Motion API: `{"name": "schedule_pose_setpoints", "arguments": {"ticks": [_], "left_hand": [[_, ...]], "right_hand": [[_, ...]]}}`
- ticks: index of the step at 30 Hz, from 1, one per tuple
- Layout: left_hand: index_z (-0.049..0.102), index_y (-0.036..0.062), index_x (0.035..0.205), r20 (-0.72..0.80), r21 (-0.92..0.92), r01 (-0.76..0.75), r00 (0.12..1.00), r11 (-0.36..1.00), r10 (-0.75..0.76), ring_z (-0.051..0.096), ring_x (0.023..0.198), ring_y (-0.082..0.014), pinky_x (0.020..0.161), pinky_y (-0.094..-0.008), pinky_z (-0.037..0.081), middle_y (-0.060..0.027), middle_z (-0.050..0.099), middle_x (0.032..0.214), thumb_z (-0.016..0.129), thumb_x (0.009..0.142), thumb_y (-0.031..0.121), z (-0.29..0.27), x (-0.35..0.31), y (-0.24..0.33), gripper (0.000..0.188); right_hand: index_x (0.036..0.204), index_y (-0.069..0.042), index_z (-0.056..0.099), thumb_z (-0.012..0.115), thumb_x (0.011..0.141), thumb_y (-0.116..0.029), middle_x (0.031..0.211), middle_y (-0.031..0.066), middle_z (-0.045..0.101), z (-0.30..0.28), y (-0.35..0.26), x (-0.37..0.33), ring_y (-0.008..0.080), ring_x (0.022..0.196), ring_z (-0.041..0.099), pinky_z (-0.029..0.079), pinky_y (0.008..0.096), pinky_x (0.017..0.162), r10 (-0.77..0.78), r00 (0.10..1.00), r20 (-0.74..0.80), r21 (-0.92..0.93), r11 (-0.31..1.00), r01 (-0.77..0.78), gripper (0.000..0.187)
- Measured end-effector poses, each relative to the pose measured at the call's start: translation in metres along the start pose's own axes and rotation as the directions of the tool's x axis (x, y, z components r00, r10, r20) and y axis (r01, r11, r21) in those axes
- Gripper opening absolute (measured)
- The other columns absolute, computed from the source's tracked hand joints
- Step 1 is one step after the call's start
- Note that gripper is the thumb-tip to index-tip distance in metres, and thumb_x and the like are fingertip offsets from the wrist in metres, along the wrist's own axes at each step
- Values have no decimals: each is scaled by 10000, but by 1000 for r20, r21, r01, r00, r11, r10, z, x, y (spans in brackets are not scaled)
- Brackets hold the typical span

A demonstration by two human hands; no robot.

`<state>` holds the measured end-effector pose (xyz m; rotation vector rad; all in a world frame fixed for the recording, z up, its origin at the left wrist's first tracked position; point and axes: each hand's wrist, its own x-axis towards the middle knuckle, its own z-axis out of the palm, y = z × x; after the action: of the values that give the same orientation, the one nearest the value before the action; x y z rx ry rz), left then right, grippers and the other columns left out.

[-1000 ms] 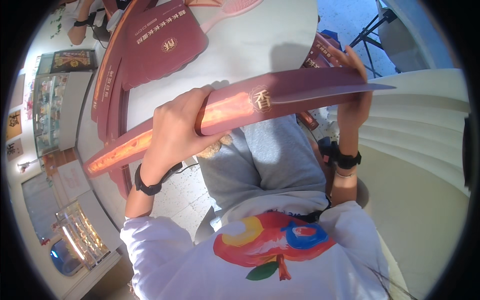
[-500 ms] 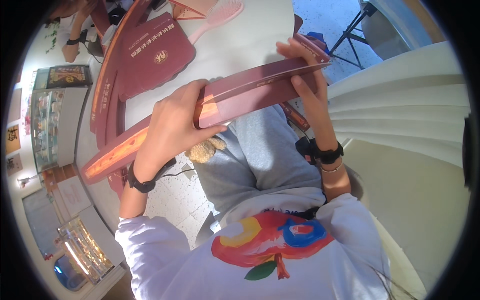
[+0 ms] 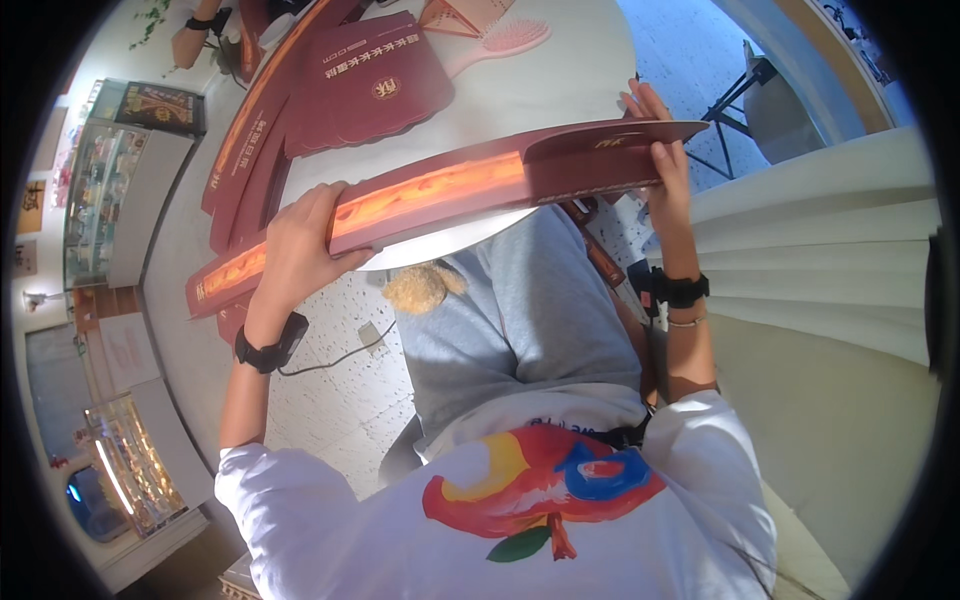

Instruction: The person assembles long, flat, maroon-colored cardboard boxes by folding flaps and tucking tabs to form the structure. They handle the boxes one at a time, folding and closing them before placing them on a stack.

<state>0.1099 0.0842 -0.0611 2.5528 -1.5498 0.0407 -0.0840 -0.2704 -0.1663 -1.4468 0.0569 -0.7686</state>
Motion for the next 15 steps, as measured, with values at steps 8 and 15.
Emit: {"name": "schedule_pose_setpoints", "arguments": {"ticks": [8,15], "left_hand": [[547,33,1205,-34,-13,-91,995,996,91,607,919,-333,764,-403,496,-124,619,1013,851,571,235,-18,1,5,732],[548,28,1201,-101,-38,-131,987,991,126,605,926,-325,764,-409,491,-121,617,986,857,561,243,-7,6,13,743]], "right_hand": [[1381,-41,503,762,782,-275,1426,106,502,-37,-90,45,234,1323,460,352,385,1111,-279,937,208,-505,790,348,694],[949,-29,713,781,690,-146,776,175,665,32,-137,75,341,728,642,511,393,668,389,723,571,-820,316,477,292]]}}
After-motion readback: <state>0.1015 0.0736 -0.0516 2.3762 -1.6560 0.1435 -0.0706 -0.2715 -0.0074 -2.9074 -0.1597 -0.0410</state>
